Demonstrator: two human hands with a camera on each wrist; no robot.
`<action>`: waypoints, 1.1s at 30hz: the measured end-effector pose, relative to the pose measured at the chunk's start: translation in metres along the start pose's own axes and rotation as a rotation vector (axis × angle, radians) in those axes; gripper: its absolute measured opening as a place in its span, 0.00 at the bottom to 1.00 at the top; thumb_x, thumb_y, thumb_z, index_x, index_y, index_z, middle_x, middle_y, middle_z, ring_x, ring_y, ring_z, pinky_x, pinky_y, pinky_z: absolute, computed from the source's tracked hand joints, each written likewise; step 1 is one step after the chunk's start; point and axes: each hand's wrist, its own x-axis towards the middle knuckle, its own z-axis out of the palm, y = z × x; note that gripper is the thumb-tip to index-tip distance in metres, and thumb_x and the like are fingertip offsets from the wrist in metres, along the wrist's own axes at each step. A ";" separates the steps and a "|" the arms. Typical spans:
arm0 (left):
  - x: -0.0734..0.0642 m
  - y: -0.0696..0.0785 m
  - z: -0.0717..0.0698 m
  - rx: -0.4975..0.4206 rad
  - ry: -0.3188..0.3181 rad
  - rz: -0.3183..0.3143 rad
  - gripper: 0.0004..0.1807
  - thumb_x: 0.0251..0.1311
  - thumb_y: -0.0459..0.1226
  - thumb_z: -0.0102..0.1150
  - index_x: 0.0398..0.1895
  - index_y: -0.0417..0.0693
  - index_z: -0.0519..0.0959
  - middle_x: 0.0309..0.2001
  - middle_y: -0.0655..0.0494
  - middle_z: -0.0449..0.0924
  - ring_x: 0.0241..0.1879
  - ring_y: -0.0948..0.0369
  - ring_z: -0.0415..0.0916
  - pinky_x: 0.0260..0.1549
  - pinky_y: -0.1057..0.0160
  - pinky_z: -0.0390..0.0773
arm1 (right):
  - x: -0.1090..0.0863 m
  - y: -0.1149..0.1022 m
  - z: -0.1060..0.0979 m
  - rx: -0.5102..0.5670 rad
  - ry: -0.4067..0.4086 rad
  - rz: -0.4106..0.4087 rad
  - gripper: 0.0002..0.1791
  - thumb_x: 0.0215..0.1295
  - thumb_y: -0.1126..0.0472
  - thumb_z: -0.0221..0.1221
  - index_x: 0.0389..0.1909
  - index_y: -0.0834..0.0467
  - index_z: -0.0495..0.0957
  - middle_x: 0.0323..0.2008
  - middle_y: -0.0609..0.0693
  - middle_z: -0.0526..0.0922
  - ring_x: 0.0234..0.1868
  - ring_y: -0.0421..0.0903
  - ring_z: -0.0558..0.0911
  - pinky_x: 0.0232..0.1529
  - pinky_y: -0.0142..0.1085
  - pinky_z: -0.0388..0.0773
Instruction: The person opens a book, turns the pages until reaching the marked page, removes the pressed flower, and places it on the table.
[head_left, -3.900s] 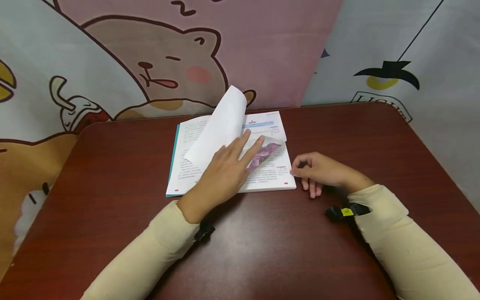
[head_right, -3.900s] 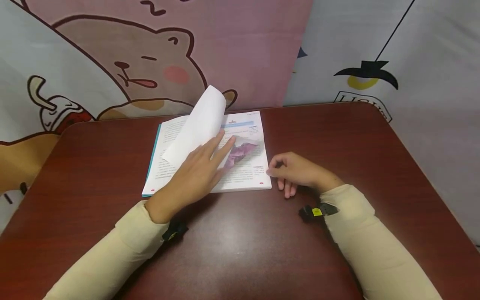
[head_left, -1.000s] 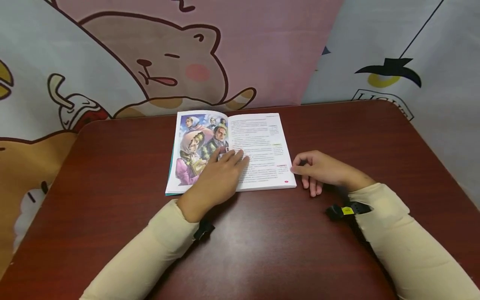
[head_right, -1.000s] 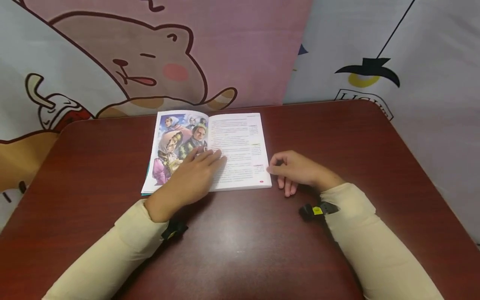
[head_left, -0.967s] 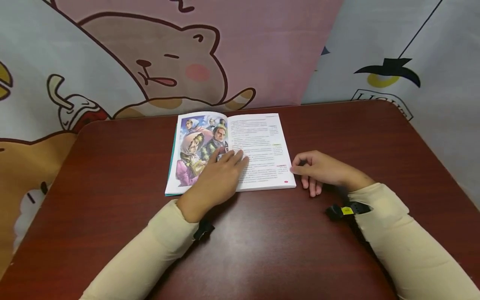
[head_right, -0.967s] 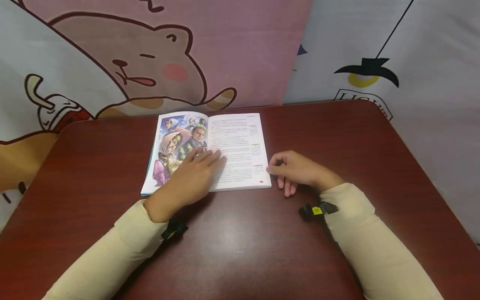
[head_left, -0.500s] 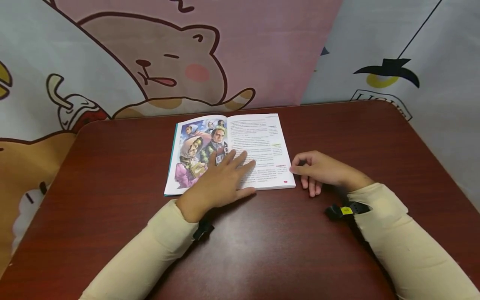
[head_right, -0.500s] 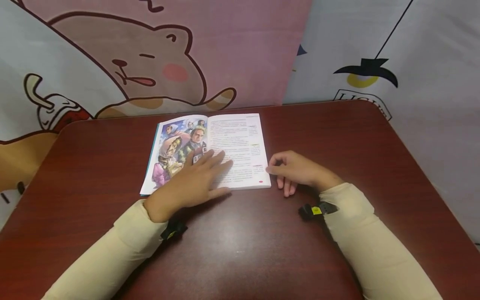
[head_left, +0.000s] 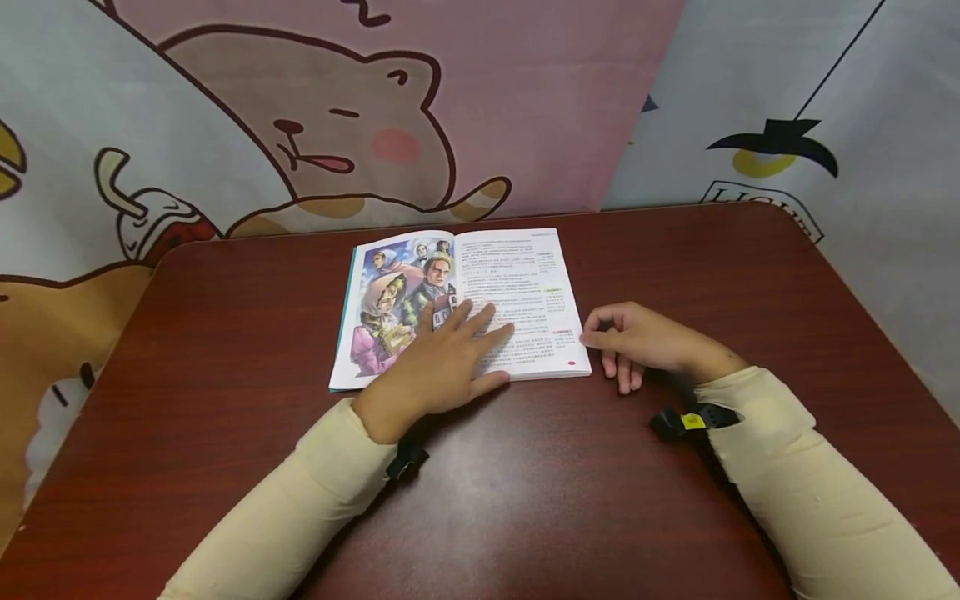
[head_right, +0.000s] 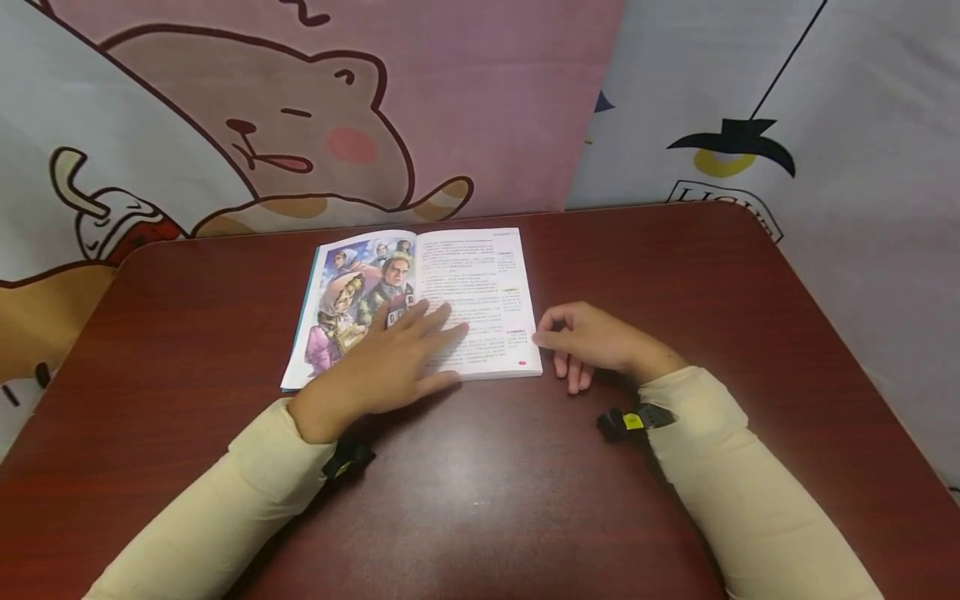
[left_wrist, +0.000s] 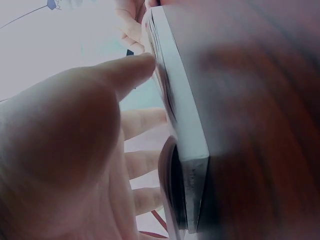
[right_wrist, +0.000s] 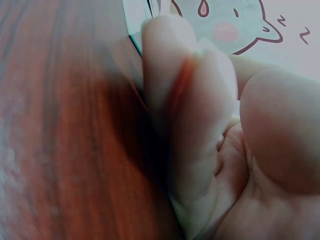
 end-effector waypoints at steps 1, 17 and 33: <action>0.000 0.000 0.000 0.001 -0.006 -0.002 0.35 0.70 0.63 0.46 0.77 0.65 0.61 0.78 0.53 0.57 0.77 0.46 0.54 0.71 0.33 0.50 | 0.000 0.000 0.000 0.001 0.000 -0.001 0.14 0.75 0.54 0.54 0.45 0.62 0.72 0.18 0.55 0.80 0.12 0.49 0.82 0.15 0.42 0.80; 0.000 0.001 -0.001 0.006 0.007 0.011 0.30 0.74 0.58 0.41 0.76 0.65 0.62 0.78 0.53 0.58 0.77 0.46 0.55 0.72 0.34 0.49 | -0.001 0.001 -0.001 0.005 -0.005 -0.007 0.14 0.76 0.53 0.53 0.45 0.62 0.72 0.18 0.55 0.80 0.12 0.49 0.82 0.14 0.42 0.80; 0.000 0.001 -0.001 -0.006 0.025 0.036 0.27 0.76 0.55 0.41 0.75 0.64 0.65 0.77 0.54 0.61 0.76 0.44 0.56 0.72 0.34 0.49 | -0.003 -0.001 -0.001 0.001 0.005 0.000 0.16 0.75 0.52 0.54 0.46 0.63 0.73 0.17 0.54 0.79 0.12 0.48 0.81 0.14 0.41 0.79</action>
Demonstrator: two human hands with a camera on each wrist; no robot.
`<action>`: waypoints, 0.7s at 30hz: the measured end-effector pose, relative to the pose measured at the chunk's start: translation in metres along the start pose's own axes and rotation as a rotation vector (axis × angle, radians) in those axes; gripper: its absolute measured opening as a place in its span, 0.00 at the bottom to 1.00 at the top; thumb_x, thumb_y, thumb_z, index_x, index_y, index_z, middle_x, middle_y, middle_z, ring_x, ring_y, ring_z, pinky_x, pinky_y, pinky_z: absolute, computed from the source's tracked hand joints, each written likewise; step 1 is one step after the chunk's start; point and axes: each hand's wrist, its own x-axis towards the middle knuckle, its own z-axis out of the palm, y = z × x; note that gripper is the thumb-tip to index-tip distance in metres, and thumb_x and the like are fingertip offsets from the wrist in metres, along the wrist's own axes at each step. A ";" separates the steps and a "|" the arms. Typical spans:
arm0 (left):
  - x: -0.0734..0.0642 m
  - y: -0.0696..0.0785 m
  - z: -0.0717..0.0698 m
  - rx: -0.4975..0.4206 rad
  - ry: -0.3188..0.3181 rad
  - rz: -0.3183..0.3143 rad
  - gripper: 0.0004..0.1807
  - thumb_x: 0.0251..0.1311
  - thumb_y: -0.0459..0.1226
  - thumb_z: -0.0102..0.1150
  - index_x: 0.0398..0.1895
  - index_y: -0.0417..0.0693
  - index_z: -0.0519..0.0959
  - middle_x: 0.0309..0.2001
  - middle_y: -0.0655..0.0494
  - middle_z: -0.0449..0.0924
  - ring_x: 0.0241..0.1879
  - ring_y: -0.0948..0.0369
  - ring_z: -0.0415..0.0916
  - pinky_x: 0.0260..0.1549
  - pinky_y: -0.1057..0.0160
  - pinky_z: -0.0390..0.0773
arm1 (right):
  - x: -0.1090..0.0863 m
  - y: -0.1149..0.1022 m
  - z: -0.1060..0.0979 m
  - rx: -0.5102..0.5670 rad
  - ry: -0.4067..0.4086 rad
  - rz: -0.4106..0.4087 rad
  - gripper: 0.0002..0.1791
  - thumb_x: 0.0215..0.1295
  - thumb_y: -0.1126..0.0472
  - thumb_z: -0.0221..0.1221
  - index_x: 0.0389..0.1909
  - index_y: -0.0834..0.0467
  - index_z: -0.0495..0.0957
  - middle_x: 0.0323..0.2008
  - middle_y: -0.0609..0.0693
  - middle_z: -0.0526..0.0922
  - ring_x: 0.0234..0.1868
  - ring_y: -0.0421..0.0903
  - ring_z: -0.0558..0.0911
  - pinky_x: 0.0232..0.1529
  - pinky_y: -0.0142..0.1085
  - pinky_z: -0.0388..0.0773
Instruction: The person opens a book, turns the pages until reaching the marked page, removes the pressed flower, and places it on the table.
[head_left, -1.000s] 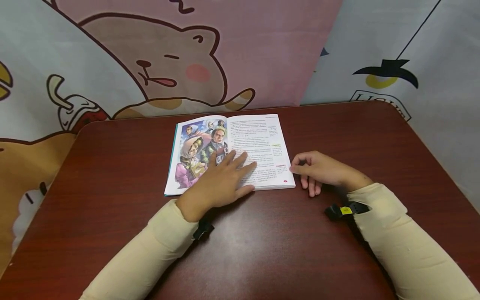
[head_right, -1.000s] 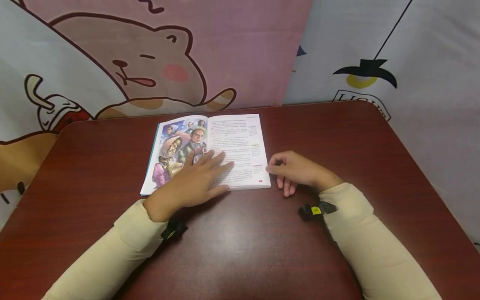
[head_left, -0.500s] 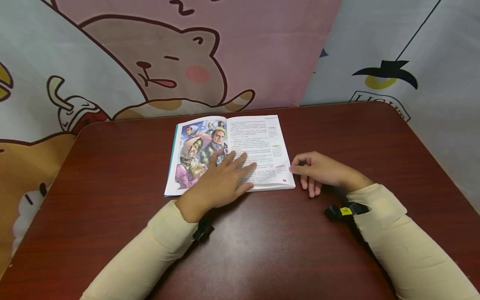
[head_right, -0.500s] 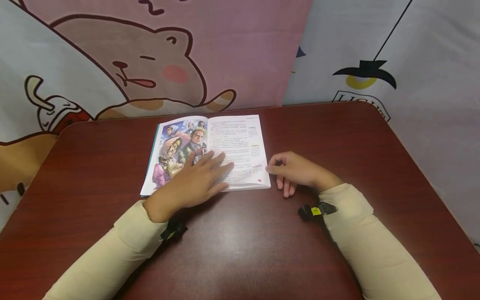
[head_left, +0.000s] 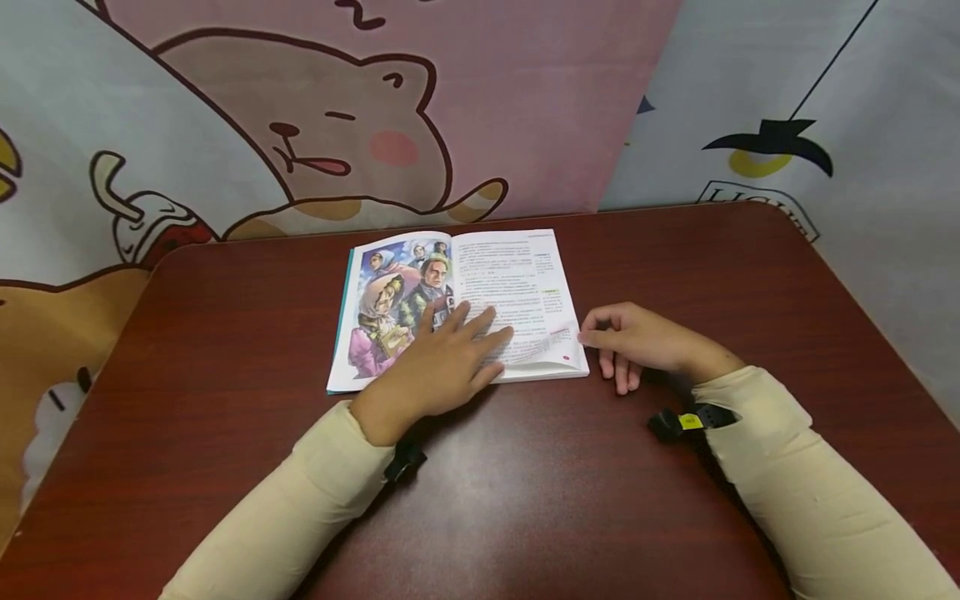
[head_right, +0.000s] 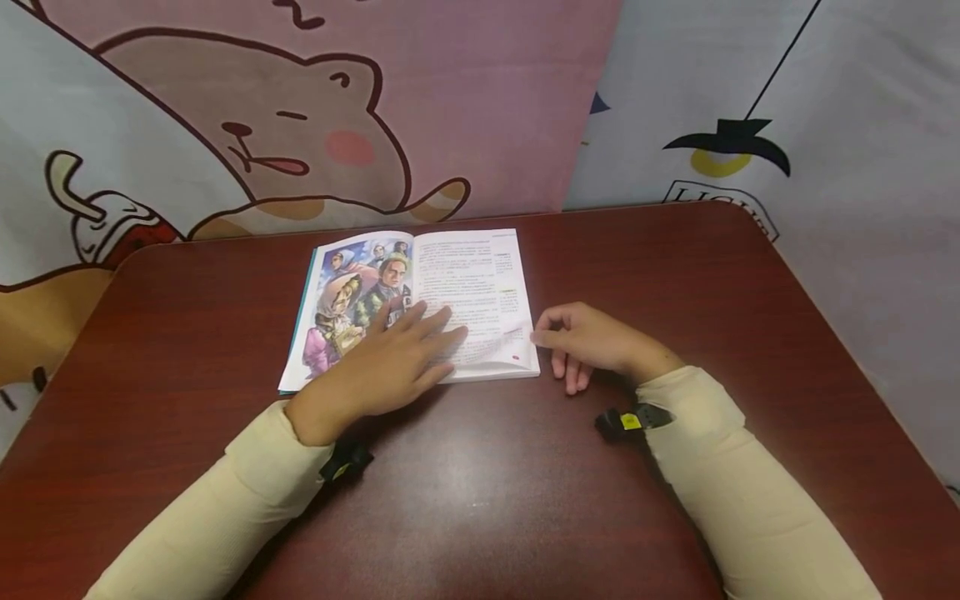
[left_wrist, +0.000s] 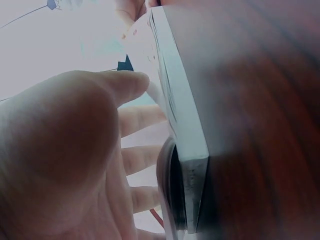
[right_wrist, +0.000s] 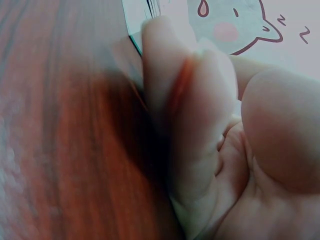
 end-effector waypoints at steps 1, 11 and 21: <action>0.000 0.000 0.000 -0.001 0.001 0.001 0.27 0.76 0.55 0.41 0.75 0.64 0.65 0.77 0.54 0.61 0.76 0.44 0.56 0.72 0.34 0.49 | 0.000 0.000 0.000 0.002 -0.001 0.001 0.16 0.75 0.52 0.54 0.46 0.63 0.73 0.17 0.54 0.79 0.12 0.48 0.81 0.14 0.41 0.79; 0.000 0.000 0.001 0.006 0.030 0.019 0.25 0.76 0.52 0.42 0.73 0.63 0.67 0.76 0.55 0.63 0.75 0.44 0.59 0.72 0.34 0.51 | 0.000 -0.001 0.001 0.008 0.001 0.008 0.17 0.74 0.51 0.55 0.44 0.63 0.72 0.17 0.54 0.79 0.12 0.48 0.82 0.14 0.42 0.79; 0.002 0.001 0.001 0.015 0.055 0.057 0.24 0.75 0.46 0.45 0.71 0.62 0.70 0.73 0.57 0.68 0.74 0.49 0.63 0.71 0.33 0.52 | 0.002 0.003 -0.001 0.007 0.002 0.008 0.16 0.75 0.51 0.54 0.46 0.62 0.73 0.18 0.55 0.79 0.13 0.50 0.82 0.15 0.44 0.80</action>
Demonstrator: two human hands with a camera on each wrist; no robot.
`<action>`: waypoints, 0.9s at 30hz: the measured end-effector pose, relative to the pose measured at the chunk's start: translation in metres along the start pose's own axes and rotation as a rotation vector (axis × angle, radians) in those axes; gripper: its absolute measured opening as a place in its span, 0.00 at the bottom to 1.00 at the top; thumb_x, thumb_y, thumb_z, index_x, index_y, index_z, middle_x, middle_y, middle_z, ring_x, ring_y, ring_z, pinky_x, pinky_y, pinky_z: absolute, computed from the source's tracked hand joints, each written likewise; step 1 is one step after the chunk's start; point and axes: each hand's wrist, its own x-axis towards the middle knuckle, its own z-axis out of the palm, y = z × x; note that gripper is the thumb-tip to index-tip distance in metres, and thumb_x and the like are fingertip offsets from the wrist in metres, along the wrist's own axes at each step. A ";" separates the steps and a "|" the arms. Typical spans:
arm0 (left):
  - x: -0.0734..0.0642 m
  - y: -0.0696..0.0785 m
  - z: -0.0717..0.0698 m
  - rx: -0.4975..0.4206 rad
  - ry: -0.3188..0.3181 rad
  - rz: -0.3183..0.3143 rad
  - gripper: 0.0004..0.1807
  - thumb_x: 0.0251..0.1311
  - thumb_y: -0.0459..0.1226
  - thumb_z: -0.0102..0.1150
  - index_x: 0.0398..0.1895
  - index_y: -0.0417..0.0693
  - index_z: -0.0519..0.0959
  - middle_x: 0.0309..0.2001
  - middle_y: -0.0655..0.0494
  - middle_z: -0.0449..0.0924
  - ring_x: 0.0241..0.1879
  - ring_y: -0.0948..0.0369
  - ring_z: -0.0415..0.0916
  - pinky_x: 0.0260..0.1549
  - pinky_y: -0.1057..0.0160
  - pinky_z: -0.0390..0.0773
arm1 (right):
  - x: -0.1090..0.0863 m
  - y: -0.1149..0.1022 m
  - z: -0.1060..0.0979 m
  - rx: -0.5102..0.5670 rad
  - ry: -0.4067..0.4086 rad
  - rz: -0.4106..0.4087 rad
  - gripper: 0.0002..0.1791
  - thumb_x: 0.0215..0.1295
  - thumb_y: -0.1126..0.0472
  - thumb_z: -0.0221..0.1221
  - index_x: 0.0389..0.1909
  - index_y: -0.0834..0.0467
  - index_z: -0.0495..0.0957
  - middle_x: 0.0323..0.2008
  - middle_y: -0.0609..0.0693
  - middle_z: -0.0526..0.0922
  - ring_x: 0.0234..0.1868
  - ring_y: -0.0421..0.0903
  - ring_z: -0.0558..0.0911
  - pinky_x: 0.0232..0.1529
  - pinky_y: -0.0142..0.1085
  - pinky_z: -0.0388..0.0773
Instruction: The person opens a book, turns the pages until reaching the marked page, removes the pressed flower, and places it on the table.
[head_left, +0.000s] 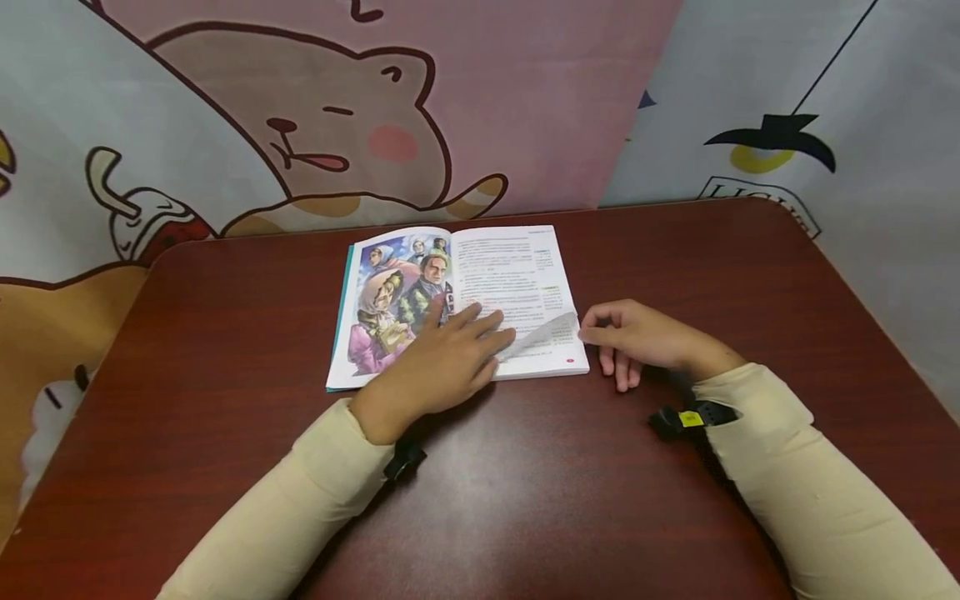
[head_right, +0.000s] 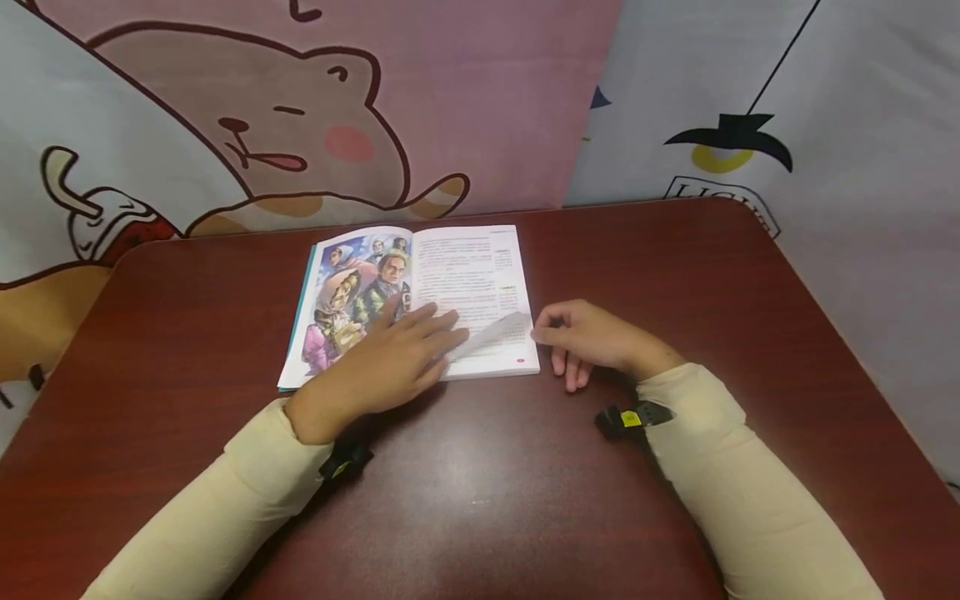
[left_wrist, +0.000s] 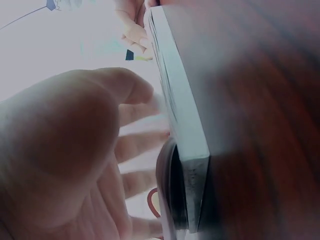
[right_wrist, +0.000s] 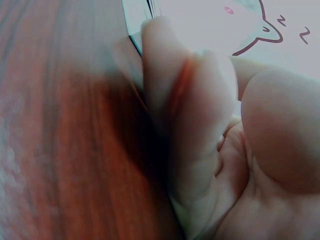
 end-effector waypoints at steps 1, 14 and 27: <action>0.000 0.000 0.000 -0.004 0.003 0.006 0.23 0.75 0.45 0.45 0.71 0.62 0.71 0.73 0.58 0.68 0.74 0.50 0.63 0.71 0.33 0.53 | 0.000 0.000 0.000 -0.001 0.000 -0.001 0.16 0.75 0.51 0.54 0.46 0.62 0.73 0.18 0.55 0.79 0.13 0.50 0.82 0.15 0.44 0.80; -0.001 0.003 -0.002 -0.033 0.011 0.020 0.28 0.75 0.40 0.42 0.78 0.55 0.59 0.71 0.57 0.70 0.72 0.51 0.66 0.68 0.39 0.65 | -0.001 -0.002 0.001 -0.004 -0.001 -0.002 0.15 0.75 0.52 0.54 0.46 0.63 0.73 0.18 0.55 0.79 0.13 0.50 0.82 0.15 0.43 0.80; 0.000 0.002 0.000 -0.071 0.090 0.024 0.42 0.72 0.37 0.49 0.82 0.62 0.39 0.68 0.54 0.74 0.67 0.49 0.72 0.63 0.45 0.72 | 0.000 -0.004 0.002 -0.008 0.000 -0.009 0.15 0.76 0.53 0.53 0.46 0.62 0.73 0.18 0.55 0.79 0.13 0.50 0.82 0.15 0.44 0.80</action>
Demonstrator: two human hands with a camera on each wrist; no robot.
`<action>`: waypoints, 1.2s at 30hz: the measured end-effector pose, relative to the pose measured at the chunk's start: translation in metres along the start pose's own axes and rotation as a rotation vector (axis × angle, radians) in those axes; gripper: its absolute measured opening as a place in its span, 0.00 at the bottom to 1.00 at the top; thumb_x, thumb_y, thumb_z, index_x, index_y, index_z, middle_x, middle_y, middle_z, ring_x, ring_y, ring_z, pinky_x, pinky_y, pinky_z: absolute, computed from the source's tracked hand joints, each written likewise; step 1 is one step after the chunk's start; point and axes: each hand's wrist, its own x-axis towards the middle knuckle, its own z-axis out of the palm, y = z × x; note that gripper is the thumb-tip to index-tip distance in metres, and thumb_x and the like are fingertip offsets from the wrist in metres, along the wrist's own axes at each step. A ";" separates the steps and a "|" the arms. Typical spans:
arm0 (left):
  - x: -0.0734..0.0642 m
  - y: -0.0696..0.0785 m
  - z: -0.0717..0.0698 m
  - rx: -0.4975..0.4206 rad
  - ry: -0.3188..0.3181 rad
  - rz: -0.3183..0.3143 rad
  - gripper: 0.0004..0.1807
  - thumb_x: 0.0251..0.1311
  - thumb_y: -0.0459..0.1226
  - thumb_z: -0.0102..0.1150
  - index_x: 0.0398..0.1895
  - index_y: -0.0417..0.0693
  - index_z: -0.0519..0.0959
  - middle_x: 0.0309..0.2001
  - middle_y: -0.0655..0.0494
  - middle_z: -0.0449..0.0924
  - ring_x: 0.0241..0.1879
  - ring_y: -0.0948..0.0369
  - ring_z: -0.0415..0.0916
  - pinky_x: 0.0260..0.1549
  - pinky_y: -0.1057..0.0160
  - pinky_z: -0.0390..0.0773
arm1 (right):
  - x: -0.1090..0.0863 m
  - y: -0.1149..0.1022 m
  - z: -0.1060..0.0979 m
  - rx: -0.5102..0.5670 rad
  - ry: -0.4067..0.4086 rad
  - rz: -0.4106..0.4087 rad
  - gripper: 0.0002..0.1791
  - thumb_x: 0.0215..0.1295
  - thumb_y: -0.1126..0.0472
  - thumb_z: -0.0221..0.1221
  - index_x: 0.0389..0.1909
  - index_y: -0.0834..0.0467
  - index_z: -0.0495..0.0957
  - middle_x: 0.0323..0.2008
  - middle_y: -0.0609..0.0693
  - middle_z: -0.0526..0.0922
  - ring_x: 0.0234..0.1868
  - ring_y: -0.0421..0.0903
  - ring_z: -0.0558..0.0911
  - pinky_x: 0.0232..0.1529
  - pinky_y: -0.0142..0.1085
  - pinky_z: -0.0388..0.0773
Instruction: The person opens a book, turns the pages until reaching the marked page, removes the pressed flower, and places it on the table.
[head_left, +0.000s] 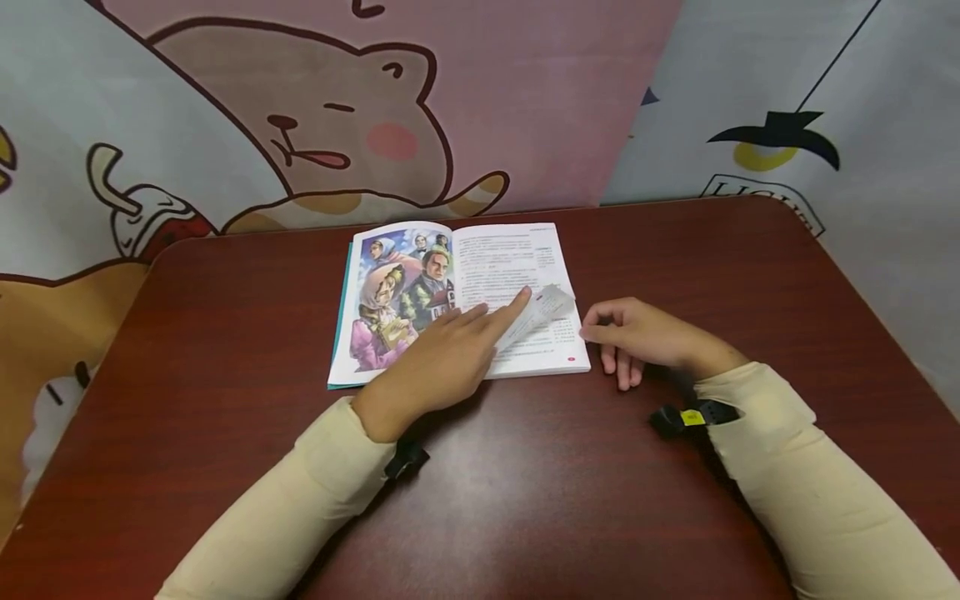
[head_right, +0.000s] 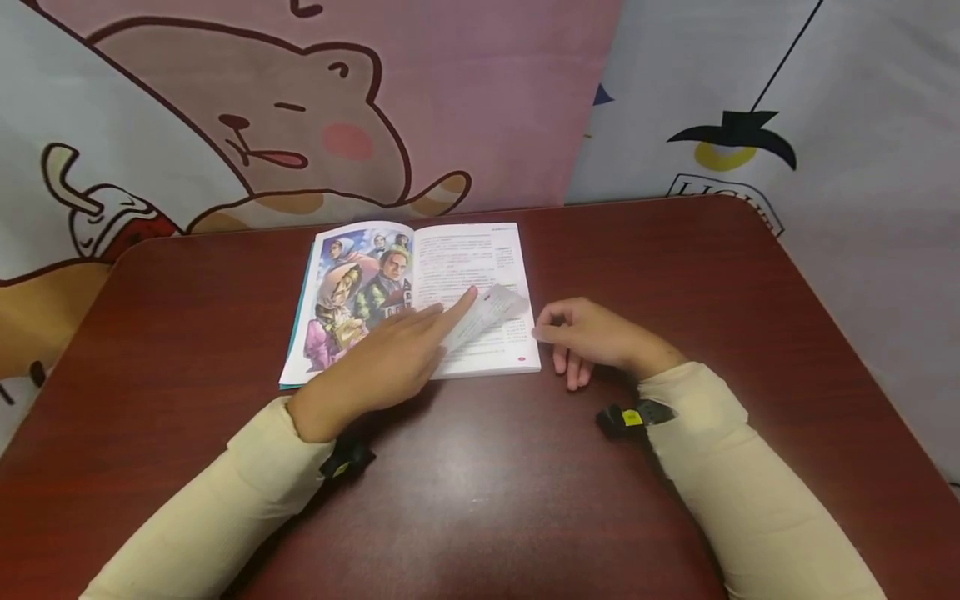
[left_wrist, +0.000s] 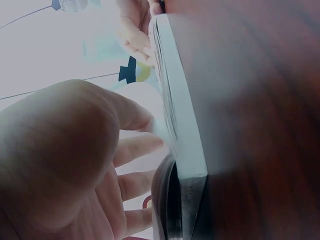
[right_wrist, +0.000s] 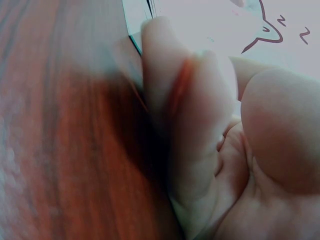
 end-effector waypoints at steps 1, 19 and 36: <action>0.000 0.000 0.000 -0.004 0.003 0.003 0.42 0.72 0.36 0.48 0.82 0.63 0.39 0.69 0.54 0.74 0.67 0.49 0.72 0.63 0.46 0.73 | 0.000 0.000 0.000 0.002 0.000 0.002 0.14 0.76 0.53 0.53 0.46 0.62 0.73 0.18 0.55 0.79 0.13 0.50 0.82 0.15 0.44 0.80; 0.001 0.002 0.000 0.005 0.016 0.027 0.42 0.70 0.30 0.47 0.81 0.66 0.44 0.70 0.49 0.72 0.67 0.48 0.72 0.63 0.45 0.73 | 0.001 0.002 0.000 0.000 0.004 0.003 0.15 0.76 0.53 0.53 0.46 0.62 0.73 0.18 0.55 0.79 0.13 0.50 0.82 0.15 0.43 0.80; 0.000 -0.002 0.004 0.037 0.041 0.014 0.32 0.70 0.40 0.54 0.77 0.57 0.62 0.79 0.41 0.52 0.70 0.44 0.68 0.63 0.45 0.73 | 0.000 0.002 0.000 -0.004 0.004 0.005 0.15 0.76 0.52 0.53 0.47 0.62 0.73 0.19 0.55 0.80 0.13 0.50 0.82 0.15 0.43 0.80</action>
